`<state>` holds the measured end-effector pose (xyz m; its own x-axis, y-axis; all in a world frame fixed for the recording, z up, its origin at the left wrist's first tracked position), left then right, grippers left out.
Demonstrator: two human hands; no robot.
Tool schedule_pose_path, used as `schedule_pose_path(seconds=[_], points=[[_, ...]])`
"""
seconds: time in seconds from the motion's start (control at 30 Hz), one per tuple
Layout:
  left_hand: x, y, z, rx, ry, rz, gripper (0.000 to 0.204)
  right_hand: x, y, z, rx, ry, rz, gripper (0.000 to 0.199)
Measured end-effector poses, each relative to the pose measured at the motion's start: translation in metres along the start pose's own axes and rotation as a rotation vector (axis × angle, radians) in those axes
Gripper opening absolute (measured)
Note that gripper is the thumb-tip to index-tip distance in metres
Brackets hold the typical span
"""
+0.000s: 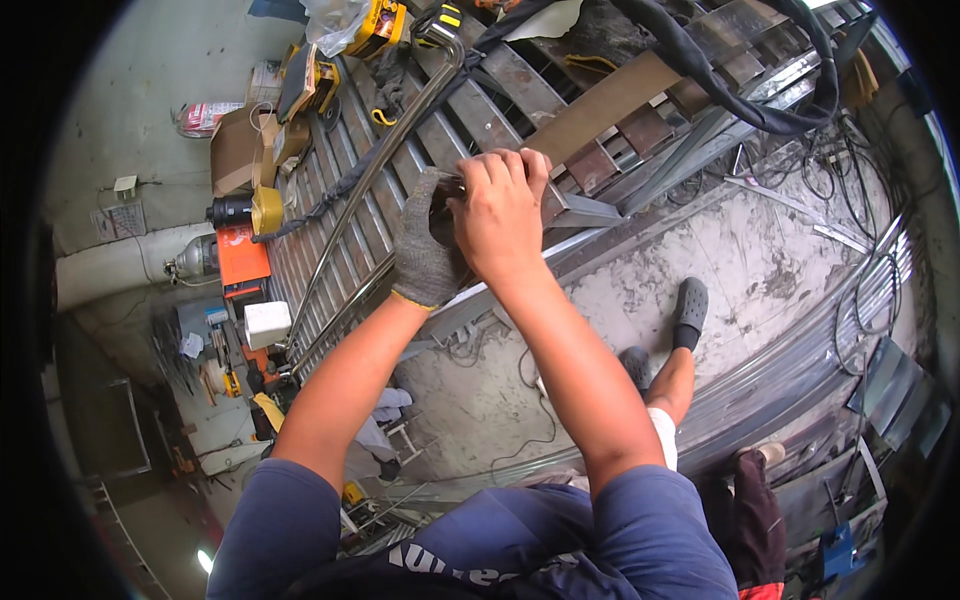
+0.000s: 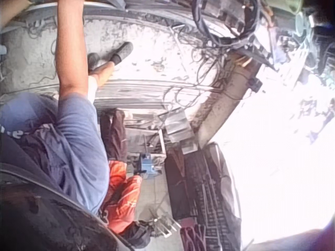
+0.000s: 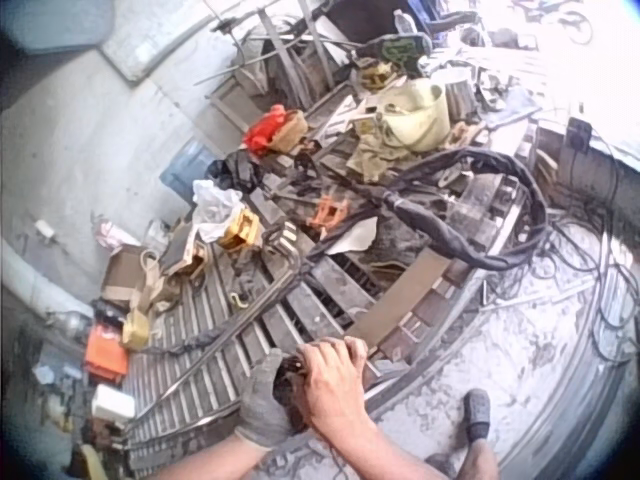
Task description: Welding sections of a stainless steel rail or frame in a workshop.
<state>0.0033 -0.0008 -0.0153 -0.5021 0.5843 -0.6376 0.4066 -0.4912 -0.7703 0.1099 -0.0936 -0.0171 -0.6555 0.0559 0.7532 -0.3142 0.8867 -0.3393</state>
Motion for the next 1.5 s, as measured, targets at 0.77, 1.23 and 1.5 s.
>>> schedule_pose_path(seconds=[0.77, 1.23, 1.5], points=[[-0.008, -0.01, -0.002, -0.056, -0.032, -0.293, 0.105, -0.02, -0.004, -0.05, 0.692, -0.025, -0.285, 0.08], [-0.02, -0.019, 0.01, -0.215, 0.283, -0.276, 0.111, -0.139, -0.098, -0.153, 0.22, 0.062, 0.847, 0.054], [-0.024, -0.021, 0.005, -0.225, 0.334, -0.256, 0.106, -0.135, -0.09, -0.19, 0.238, -0.249, 0.725, 0.056]])
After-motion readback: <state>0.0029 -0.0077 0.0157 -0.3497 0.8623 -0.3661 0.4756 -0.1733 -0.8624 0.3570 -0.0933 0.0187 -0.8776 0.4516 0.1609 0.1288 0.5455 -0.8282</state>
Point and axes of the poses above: each hand's wrist, its own z-axis away from the middle knuckle, its own y-axis out of the palm, x = y × z, the point moved 4 cm from there along -z, towards the middle knuckle, and after that the axes turned 11 degrees about -y, right-handed, at the moved point
